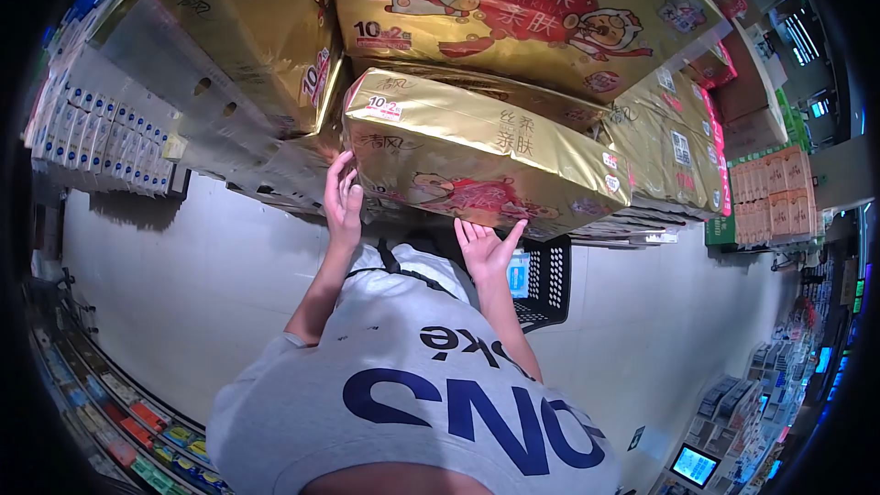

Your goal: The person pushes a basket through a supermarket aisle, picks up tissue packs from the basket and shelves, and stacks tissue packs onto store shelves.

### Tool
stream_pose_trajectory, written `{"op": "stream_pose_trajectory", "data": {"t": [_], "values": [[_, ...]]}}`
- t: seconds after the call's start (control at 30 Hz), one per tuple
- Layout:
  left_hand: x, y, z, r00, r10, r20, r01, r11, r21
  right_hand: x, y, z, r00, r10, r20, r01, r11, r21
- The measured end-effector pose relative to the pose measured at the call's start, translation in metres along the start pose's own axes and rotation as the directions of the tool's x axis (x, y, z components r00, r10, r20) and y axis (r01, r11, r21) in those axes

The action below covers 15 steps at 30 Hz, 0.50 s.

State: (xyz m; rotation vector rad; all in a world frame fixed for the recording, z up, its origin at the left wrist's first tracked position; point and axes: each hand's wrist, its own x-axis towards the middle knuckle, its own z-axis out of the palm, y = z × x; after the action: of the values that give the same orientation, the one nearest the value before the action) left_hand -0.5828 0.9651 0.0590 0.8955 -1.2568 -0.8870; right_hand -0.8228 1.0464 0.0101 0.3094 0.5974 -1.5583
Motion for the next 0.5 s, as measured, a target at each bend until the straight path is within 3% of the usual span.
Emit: {"op": "stream_pose_trajectory", "data": {"t": [0.23,0.43,0.47,0.5], "values": [[-0.003,-0.005,-0.008,1.000,0.000,0.004,0.000,1.000,0.009,-0.011,0.000,-0.017,0.993,-0.003,0.115,-0.014,0.989,0.145],[-0.016,-0.010,-0.022,0.989,-0.124,-0.081,0.124,0.992,0.001,-0.010,0.001,-0.028,0.994,-0.014,0.105,0.002,0.993,0.114],[-0.016,-0.007,-0.027,0.974,-0.224,-0.014,0.224,0.974,-0.032,-0.010,0.001,-0.027,0.999,0.010,0.045,-0.017,0.990,0.143],[-0.016,-0.005,-0.029,0.974,-0.226,-0.016,0.226,0.974,-0.034,-0.009,0.000,-0.025,0.999,0.035,-0.013,-0.033,0.985,0.172]]}}
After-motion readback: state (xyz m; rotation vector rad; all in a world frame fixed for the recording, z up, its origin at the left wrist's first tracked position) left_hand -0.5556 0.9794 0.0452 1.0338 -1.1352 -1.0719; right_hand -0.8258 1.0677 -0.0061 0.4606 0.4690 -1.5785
